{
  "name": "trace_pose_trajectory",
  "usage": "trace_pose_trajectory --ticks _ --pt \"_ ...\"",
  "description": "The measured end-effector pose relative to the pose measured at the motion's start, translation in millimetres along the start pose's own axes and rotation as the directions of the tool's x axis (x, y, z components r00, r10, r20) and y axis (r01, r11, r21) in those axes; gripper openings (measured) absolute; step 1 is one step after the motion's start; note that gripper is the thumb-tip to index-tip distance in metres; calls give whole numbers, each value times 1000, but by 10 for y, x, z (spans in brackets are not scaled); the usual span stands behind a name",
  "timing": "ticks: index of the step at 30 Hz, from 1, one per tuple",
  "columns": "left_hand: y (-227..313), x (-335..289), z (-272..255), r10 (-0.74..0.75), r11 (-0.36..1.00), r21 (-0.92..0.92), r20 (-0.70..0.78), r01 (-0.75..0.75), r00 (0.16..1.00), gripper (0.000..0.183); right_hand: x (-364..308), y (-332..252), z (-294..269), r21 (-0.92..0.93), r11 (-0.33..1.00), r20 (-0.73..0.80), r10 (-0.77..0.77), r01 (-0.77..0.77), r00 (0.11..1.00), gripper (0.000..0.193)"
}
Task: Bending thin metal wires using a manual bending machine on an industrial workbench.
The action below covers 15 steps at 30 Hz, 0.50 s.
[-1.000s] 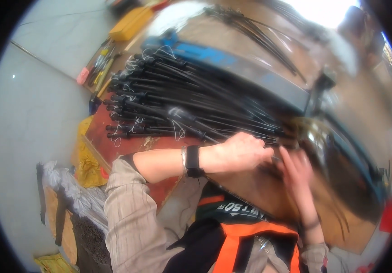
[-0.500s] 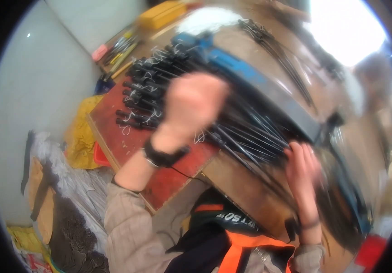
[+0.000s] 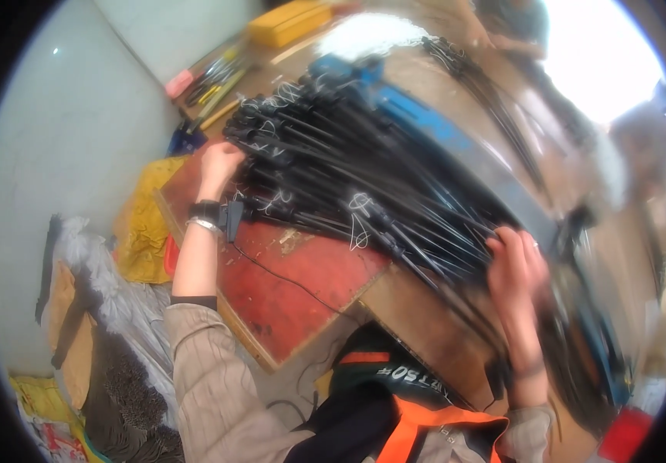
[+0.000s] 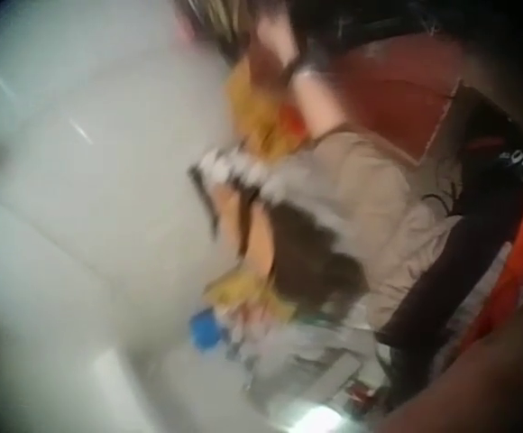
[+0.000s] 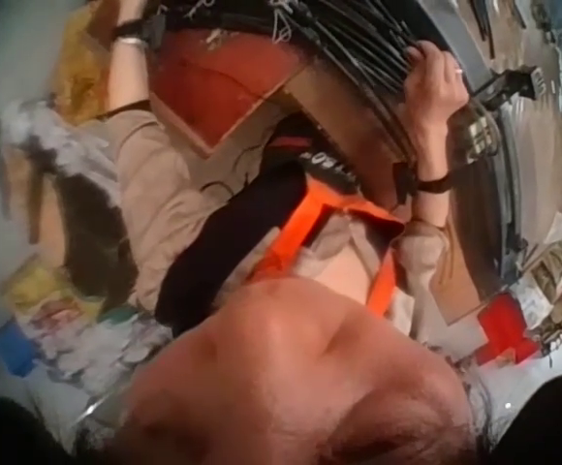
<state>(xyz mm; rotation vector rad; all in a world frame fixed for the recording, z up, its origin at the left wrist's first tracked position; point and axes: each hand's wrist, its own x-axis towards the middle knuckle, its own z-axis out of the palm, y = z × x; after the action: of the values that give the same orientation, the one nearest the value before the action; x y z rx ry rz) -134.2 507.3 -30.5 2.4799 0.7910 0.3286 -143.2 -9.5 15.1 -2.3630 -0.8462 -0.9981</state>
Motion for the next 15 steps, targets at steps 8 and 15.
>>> trace_pose_trajectory --ticks 8,15 --pt "-353 142 157 -125 964 -256 -181 76 975 28 -16 6 45 47 998 0 46 -46 999 15" --pt "-414 235 225 -166 194 -960 173 204 971 29 -78 64 82 55 996 3 69 -69 998 15"
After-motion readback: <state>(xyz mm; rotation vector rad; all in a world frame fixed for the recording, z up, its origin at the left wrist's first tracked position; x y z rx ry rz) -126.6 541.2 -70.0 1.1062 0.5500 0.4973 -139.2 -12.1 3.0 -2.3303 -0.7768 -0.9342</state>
